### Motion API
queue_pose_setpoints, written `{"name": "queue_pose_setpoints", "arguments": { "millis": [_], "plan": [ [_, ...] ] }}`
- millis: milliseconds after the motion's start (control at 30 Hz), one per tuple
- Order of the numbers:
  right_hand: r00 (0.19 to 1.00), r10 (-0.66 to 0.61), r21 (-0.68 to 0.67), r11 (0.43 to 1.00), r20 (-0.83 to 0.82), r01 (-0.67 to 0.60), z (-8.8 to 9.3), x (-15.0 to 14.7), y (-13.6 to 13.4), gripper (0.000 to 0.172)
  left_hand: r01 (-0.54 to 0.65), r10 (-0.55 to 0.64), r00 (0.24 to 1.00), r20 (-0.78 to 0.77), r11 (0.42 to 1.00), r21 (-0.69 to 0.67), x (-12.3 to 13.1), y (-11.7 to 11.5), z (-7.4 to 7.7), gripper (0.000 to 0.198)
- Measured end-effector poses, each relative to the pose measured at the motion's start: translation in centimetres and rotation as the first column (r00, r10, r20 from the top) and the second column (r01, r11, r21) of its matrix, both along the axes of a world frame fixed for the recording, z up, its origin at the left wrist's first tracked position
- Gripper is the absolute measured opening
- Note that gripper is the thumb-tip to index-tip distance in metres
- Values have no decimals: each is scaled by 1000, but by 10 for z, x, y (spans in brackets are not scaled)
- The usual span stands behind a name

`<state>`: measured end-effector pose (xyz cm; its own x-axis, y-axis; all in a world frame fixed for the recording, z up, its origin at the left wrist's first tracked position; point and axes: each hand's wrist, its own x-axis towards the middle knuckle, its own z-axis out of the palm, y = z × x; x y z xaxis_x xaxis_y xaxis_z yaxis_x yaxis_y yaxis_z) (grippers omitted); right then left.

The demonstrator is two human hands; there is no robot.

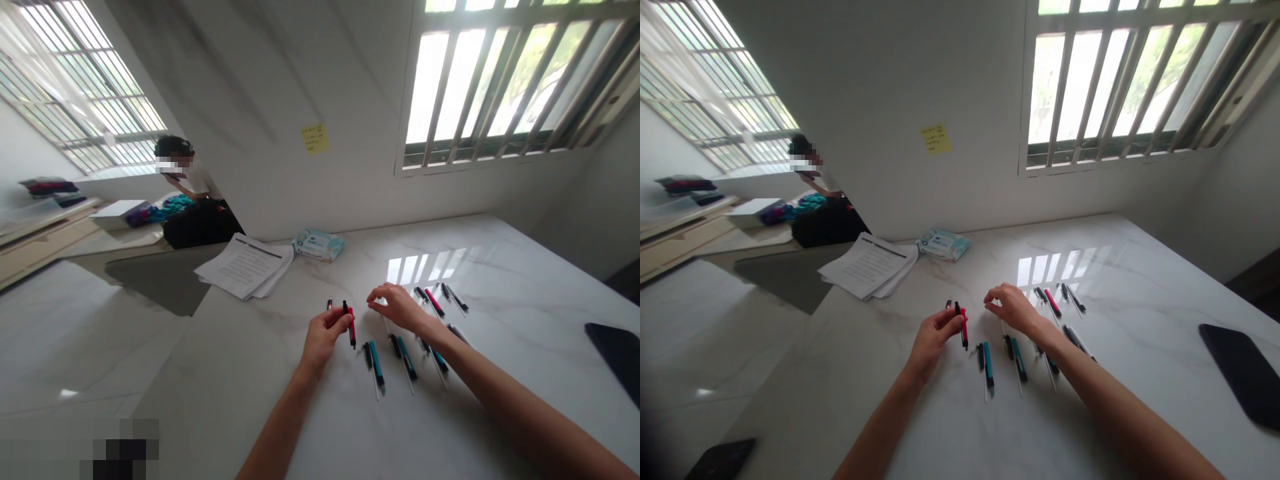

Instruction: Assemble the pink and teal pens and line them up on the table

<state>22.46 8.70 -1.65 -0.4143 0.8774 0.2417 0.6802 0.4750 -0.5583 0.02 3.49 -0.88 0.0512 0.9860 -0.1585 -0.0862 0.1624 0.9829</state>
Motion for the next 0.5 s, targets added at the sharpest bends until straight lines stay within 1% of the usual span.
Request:
{"name": "queue_pose_setpoints", "arguments": {
  "millis": [67,167,300,433,500],
  "plan": [
    [992,-12,-51,999,-125,5,9,-2,-3,15,4,-4,1000,-2,1000,15,0,0,0,38],
    [965,34,-98,993,-261,-62,23,-5,-9,17,12,-12,1000,-5,1000,26,0,1,-1,39],
    [950,69,-94,990,-304,-102,34,-11,-18,18,20,-20,1000,-17,1000,13,1,0,-2,41],
    [939,49,-196,973,-340,-122,36,-11,-22,25,31,-31,999,-32,999,9,2,-2,-1,41],
    [941,47,-210,970,-336,-124,36,-10,-23,18,33,-33,999,-43,999,8,3,-2,0,42]
  ]
}}
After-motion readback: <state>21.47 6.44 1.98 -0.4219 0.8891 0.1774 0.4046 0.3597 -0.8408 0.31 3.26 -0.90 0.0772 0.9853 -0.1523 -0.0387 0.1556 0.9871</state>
